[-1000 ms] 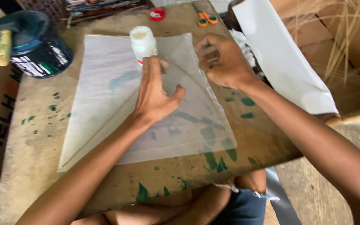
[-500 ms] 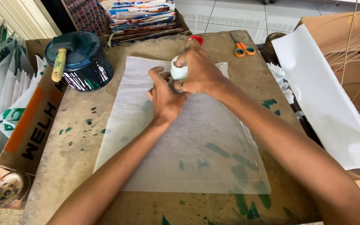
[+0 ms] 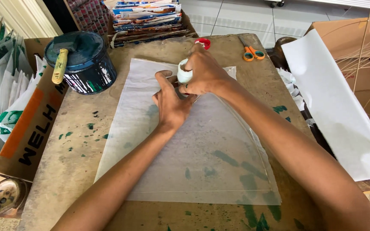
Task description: Applying glue to a kite frame and folding paper edges to assemble a kite.
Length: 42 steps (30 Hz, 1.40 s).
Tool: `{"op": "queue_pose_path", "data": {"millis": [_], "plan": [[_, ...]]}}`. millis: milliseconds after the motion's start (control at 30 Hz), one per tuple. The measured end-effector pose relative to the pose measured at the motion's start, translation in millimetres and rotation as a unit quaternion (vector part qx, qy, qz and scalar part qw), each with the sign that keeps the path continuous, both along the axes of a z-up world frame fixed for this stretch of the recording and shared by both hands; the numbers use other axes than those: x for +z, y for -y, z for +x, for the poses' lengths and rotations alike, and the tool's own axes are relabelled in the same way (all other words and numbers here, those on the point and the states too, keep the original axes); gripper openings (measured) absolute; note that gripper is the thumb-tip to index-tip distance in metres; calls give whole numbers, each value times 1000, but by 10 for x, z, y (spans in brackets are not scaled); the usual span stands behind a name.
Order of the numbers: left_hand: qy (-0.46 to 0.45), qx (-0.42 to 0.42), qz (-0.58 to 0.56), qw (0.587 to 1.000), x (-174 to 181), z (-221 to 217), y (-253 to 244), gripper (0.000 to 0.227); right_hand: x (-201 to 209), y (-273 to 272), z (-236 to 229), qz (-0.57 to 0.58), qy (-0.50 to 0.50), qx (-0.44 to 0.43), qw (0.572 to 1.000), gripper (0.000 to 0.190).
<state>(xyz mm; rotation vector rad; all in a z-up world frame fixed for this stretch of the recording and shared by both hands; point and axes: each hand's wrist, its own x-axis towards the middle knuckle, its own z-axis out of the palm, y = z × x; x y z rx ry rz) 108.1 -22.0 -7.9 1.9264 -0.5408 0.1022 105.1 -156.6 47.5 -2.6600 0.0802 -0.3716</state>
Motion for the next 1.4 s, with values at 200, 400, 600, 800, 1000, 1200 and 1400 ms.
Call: {"op": "queue_pose_path", "data": {"millis": [200,400,600,800,1000,1200,1400], "plan": [[4,-1,2,1000,-40,14,11,78,103,-97,-23,16,-35,-28,999,49],[1,-6,7,1000,-72,33,7,79,151,-123,-37,-18,-49,-17,999,47],[8,-5,7,1000,-63,22,13,78,156,-94,-30,-24,-51,-12,998,44],[12,13,-3,1000,-39,8,-3,82,404,5,-302,-5,43,57,997,42],[266,88,-20,960,-21,-163,-12,57,472,189,-830,120,-8,22,993,47],[437,-284,-24,853,-166,-323,80,32,159,318,-1857,307,34,17,951,38],[330,-481,47,811,-10,-939,29,39,-211,445,-2643,212,80,38,973,30]]}}
